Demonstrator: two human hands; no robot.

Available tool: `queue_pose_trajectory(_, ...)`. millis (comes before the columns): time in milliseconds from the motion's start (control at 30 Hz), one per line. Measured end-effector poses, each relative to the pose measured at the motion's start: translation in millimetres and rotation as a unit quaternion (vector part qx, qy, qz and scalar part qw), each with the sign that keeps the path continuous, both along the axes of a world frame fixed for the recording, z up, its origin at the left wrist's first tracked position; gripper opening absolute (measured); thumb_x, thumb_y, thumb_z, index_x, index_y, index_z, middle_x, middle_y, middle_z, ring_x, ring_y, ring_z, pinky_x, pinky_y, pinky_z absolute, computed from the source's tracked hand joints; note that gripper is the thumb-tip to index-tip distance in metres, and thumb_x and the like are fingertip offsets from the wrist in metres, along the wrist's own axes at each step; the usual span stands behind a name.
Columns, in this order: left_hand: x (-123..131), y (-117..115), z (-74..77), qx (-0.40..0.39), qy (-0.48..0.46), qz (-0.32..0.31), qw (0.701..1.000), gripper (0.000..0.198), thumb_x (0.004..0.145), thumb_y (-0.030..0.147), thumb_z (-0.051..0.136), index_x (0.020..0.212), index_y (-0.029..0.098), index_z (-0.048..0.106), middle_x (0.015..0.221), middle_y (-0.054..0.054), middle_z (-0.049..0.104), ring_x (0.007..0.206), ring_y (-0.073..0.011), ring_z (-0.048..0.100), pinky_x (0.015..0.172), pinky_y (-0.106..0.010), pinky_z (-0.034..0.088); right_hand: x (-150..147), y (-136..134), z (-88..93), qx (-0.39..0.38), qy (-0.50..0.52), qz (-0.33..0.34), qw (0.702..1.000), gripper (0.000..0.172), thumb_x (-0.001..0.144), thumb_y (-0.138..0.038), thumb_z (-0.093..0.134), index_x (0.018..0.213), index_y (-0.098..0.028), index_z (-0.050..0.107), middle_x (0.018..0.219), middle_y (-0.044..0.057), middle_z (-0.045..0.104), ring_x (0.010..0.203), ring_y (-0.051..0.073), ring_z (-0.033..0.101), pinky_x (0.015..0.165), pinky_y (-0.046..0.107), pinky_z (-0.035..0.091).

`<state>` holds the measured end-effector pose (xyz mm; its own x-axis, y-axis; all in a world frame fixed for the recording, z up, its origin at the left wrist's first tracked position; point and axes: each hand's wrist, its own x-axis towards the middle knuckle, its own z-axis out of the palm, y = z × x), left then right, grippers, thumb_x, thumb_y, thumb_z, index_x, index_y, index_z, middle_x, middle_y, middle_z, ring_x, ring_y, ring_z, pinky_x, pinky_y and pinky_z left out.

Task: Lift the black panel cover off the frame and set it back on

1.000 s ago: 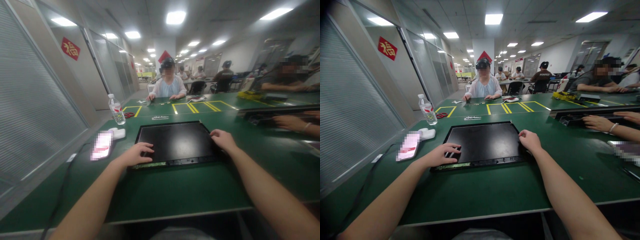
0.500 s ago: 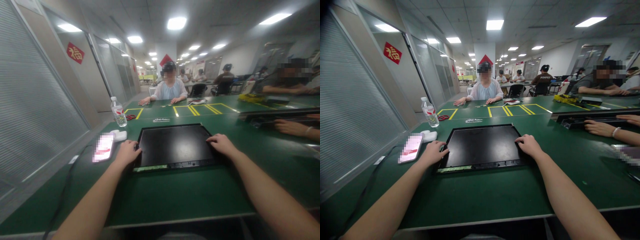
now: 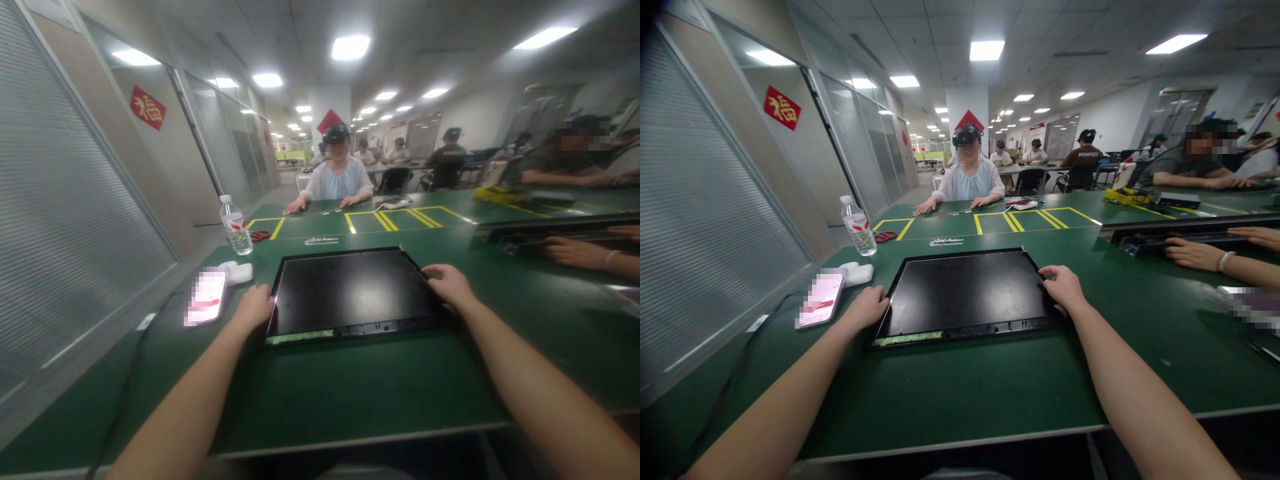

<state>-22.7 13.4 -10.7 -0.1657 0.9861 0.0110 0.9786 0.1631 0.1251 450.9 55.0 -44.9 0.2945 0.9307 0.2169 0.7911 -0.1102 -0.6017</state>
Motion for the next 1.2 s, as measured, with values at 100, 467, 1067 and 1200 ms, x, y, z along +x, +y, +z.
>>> queue_pose_trajectory(100, -0.1, 1.7, 0.1, 0.014, -0.042, 0.001, 0.999, 0.014, 0.088, 0.016, 0.05, 0.088, 0.018, 0.063, 0.092, -0.015, 0.072, 0.089, -0.0282, 0.07, 0.072, -0.032, 0.048, 2.9, 1.5, -1.6, -0.019, 0.004, -0.021, 1.0, 0.044, 0.07, -0.009, 0.063, 0.109, -0.018, 0.08, 0.106, 0.009, 0.077, 0.084, 0.02, 0.07, 0.081, 0.029, 0.054)
queue_pose_trajectory(467, -3.2, -1.4, -2.3, 0.128, -0.478, 0.125, 0.86, 0.011, 0.079, 0.022, 0.066, 0.074, 0.021, 0.056, 0.062, 0.001, 0.062, 0.057, -0.0188, 0.061, 0.055, -0.027, 0.045, 0.8, 5.3, -7.4, -0.048, -0.009, -0.018, 0.999, 0.034, 0.074, -0.008, 0.062, 0.099, -0.019, 0.083, 0.097, 0.007, 0.079, 0.095, 0.024, 0.073, 0.086, 0.031, 0.056)
queue_pose_trajectory(1067, -1.8, 7.3, -4.0, 0.035, -0.724, 0.172, 0.667, 0.042, 0.078, 0.002, 0.073, 0.113, 0.019, 0.059, 0.064, 0.003, 0.068, 0.046, -0.0167, 0.066, 0.047, -0.025, 0.054, -2.6, 3.9, -6.3, -0.074, -0.005, -0.018, 0.997, 0.035, 0.079, -0.007, 0.058, 0.1, -0.02, 0.084, 0.101, 0.009, 0.079, 0.094, 0.025, 0.074, 0.086, 0.035, 0.059)
queue_pose_trajectory(1200, -3.1, 6.3, -2.9, 0.022, -0.746, 0.162, 0.646, 0.049, 0.074, 0.002, 0.078, 0.115, 0.019, 0.059, 0.07, 0.001, 0.071, 0.048, -0.0177, 0.068, 0.049, -0.027, 0.056, -2.3, 4.3, -7.3, -0.068, -0.001, -0.02, 0.997, 0.035, 0.079, -0.007, 0.058, 0.098, -0.02, 0.084, 0.102, 0.009, 0.079, 0.098, 0.025, 0.073, 0.091, 0.036, 0.057)
